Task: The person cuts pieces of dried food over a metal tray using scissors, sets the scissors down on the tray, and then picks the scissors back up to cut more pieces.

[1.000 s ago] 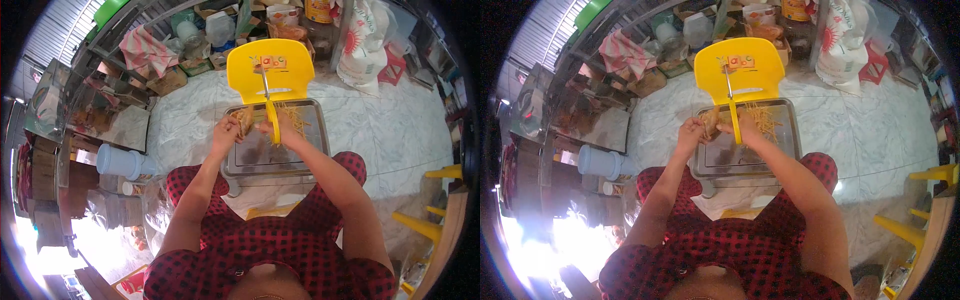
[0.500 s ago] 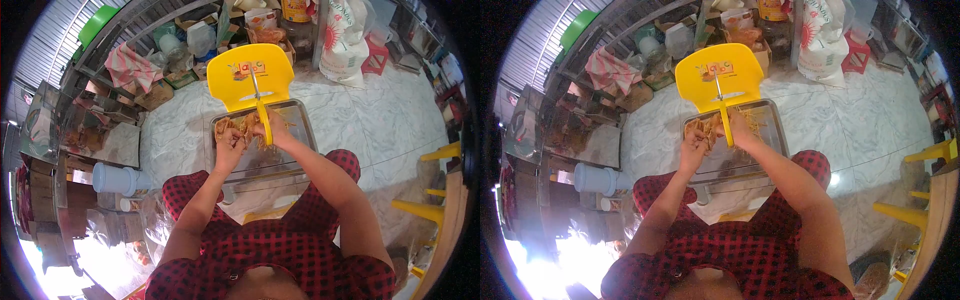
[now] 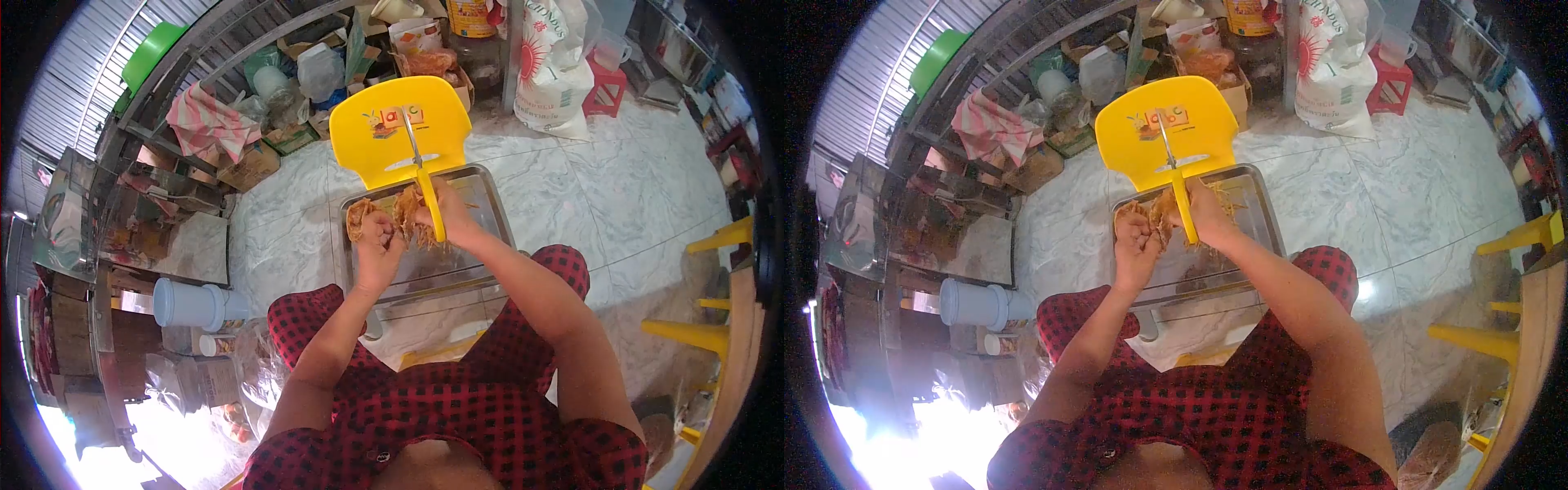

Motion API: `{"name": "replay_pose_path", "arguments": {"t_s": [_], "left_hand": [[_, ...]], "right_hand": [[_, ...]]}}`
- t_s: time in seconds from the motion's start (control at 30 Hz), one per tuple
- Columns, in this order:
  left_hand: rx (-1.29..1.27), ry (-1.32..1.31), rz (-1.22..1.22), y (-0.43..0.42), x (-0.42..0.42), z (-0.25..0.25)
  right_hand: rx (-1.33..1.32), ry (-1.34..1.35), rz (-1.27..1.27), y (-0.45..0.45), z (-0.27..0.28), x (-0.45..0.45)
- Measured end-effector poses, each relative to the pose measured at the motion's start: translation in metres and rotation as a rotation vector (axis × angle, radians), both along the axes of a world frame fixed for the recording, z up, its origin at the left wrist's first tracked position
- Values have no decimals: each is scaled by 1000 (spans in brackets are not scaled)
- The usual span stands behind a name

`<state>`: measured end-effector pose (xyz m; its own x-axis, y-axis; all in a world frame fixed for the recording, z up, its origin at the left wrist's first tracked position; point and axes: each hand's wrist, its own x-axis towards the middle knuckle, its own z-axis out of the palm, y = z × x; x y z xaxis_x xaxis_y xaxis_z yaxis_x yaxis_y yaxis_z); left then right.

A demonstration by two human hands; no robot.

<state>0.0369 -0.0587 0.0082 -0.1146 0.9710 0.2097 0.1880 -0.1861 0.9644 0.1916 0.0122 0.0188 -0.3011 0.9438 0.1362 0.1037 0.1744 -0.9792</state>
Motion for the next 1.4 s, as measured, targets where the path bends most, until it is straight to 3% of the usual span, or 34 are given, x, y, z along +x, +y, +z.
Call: {"name": "replay_pose_path", "arguments": {"t_s": [0.07,0.13,0.17,0.23,0.27,0.37,0.43,0.47,0.53,0.6,0.63,0.7,0.77,0.87,0.93,0.97,1.0,1.03,1.07,1.1,1.17,1.2,1.27,1.3,1.37,1.4], "left_hand": [[57,-23,23,1,1,2],[317,548,1,3,-5,0],[316,549,3,3,-5,-2],[-99,17,-11,2,-1,-2],[-99,17,-13,3,0,-1],[-158,66,-35,5,-3,1],[189,569,-14,10,-12,-16],[186,569,-16,11,-14,-23],[-303,-422,-146,13,-13,-28],[-337,-505,-183,13,-18,-27],[-367,-586,-219,13,-20,-25],[-347,-568,-226,11,-17,-30],[-322,-553,-235,11,-15,-32],[-346,-785,-244,13,-13,-6],[-273,-934,-111,15,-24,18],[-236,-763,-124,23,-44,3],[-233,-764,-113,25,-53,-3],[-365,-436,-50,25,-61,-8],[-492,-107,16,22,-68,-13],[-491,-111,31,18,-67,-19],[-468,610,-132,12,-52,-32],[-467,607,-129,6,-50,-37],[-250,995,-146,-3,-43,-45],[-245,994,-151,0,-42,-46],[195,931,-44,6,-42,-46],[195,933,-49,9,-37,-39]], "right_hand": [[82,-15,-43,2,-8,-2],[158,-31,-81,2,-12,-2],[137,-49,-73,3,-12,0],[113,-67,-65,3,-12,0],[97,-44,-63,4,-11,0],[29,-25,-45,2,-13,0],[-23,-32,-26,2,-14,-1],[-43,-32,-25,2,-13,-1],[-67,-34,-26,1,-15,0],[-381,413,-32,1,-18,0],[-382,415,-33,5,-27,1],[-410,175,-69,15,-41,1],[-452,210,-67,16,-44,2],[-475,239,-115,18,-50,4],[-454,236,-162,26,-61,10],[-336,147,-230,32,-66,15],[-217,60,-292,35,-68,14],[-321,106,-270,24,-31,19],[-323,102,-253,24,-27,21],[-287,169,-228,26,-28,27],[-284,275,-243,19,-12,28],[-283,273,-240,17,-13,27],[-313,73,-179,17,-15,30],[-311,73,-185,15,-16,30],[-344,133,-56,10,-22,24],[-346,136,-59,13,-39,22]]}}
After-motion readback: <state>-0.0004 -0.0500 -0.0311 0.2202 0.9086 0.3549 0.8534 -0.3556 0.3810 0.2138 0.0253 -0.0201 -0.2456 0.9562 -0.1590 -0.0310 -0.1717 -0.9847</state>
